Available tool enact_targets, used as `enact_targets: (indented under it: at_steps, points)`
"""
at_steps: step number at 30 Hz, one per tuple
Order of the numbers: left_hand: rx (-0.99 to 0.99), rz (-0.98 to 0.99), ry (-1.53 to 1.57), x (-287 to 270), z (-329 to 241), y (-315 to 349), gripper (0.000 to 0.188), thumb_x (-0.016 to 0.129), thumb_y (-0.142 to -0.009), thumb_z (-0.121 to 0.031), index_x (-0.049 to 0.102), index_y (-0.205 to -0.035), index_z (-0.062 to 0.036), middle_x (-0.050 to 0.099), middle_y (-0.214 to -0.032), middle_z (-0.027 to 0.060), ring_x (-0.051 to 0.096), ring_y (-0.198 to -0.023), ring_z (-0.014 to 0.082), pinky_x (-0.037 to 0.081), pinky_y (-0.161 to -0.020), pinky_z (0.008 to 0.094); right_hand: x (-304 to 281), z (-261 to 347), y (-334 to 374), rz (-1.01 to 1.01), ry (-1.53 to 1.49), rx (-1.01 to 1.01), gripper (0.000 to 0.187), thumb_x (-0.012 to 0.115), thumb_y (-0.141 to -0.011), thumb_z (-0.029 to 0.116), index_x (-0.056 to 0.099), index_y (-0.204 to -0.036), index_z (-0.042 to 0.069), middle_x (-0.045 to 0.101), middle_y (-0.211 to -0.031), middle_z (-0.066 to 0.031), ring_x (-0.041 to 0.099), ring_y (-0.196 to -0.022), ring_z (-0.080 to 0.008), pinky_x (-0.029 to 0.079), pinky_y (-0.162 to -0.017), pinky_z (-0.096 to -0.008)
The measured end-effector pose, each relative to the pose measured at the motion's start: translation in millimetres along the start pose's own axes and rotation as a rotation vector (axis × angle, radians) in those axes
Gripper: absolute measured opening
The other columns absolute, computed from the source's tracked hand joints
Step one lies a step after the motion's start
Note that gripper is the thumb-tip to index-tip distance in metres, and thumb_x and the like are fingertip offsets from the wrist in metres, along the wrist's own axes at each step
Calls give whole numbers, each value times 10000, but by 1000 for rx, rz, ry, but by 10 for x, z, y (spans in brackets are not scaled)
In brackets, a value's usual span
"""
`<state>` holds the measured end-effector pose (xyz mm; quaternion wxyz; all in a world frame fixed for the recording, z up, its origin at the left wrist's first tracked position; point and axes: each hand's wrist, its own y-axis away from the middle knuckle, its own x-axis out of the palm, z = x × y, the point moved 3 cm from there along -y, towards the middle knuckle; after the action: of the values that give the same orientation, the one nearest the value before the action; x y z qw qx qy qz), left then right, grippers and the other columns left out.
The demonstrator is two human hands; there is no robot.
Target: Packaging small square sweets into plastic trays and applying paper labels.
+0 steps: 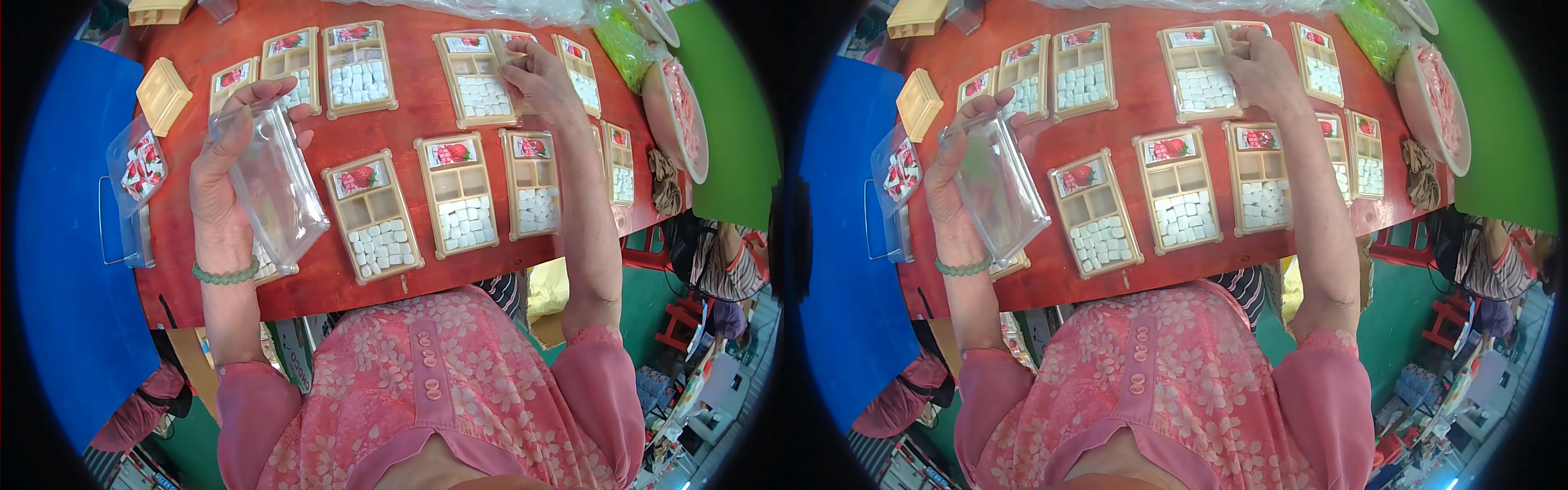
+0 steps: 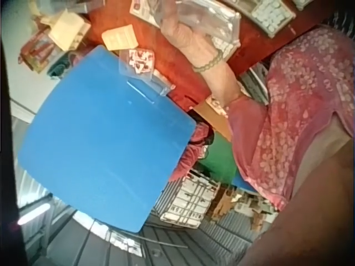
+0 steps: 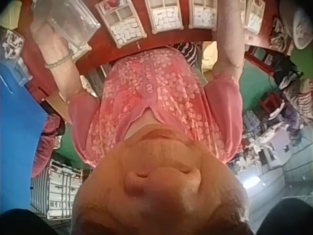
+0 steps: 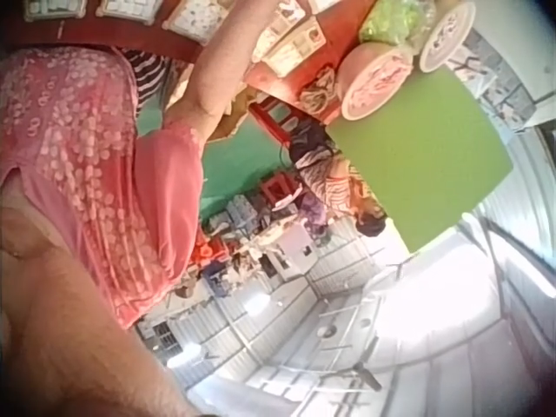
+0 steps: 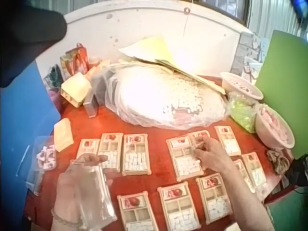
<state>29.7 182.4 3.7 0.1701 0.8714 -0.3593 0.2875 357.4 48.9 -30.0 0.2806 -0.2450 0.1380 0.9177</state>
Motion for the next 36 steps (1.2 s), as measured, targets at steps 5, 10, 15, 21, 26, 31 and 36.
enact_targets:
  at_steps: [5, 10, 15, 21, 26, 31, 36]
  points:
    - [5, -5, -20, -39, 9, -7, 528, 703, -795, -269, 490, -1195, 2, 513, -1248, 177, 590, -1073, 268, 523, -900, 395, 37, -31, -7, -113, 326, -124, 458, 596, -842, 81, 465, -1255, -69, 639, -852, -77, 570, -709, -101, 457, -626, -241]
    - [4, -19, -14, -38, 9, 5, 548, 715, -782, -280, 491, -1194, 3, 517, -1240, 178, 591, -1073, 267, 523, -900, 389, 51, 16, 4, -143, 384, -90, 422, 602, -847, 129, 516, -1221, -45, 667, -871, -96, 602, -736, -129, 479, -668, -272]
    - [14, -19, -9, -58, -2, 15, 562, 731, -766, -274, 491, -1192, 3, 515, -1240, 184, 594, -1073, 269, 525, -898, 388, 100, 21, 3, -150, 477, -96, 359, 598, -856, 175, 575, -1143, -38, 683, -893, -122, 639, -788, -168, 491, -716, -298]
    - [4, -48, -9, -73, 11, 40, 565, 735, -762, -275, 490, -1191, -2, 507, -1248, 187, 592, -1075, 272, 523, -899, 392, 213, 142, 61, -189, 533, -147, 280, 607, -852, 202, 637, -1026, -16, 683, -898, -147, 655, -809, -247, 497, -750, -340]
    - [12, -26, 17, -88, 16, 35, 563, 737, -765, -270, 488, -1192, -1, 506, -1247, 189, 593, -1078, 278, 523, -899, 400, 300, 273, 117, -186, 641, -172, 295, 608, -856, 227, 629, -1034, -8, 673, -912, -165, 650, -850, -288, 492, -770, -365]
    - [18, -25, 20, -126, 24, 42, 560, 728, -774, -268, 481, -1195, 6, 508, -1242, 192, 591, -1080, 280, 523, -901, 403, 462, 370, 236, -289, 796, -507, 508, 549, -906, 386, 492, -1280, 48, 504, -1289, -211, 464, -1208, -369, 399, -989, -417]
    - [23, 11, 39, -135, 30, 46, 565, 723, -776, -273, 479, -1199, 11, 507, -1244, 200, 593, -1078, 278, 522, -904, 406, 689, 163, 191, -137, 988, -686, 494, 397, -973, 412, 450, -1327, 71, 340, -1431, -212, 253, -1353, -388, 234, -1119, -417]
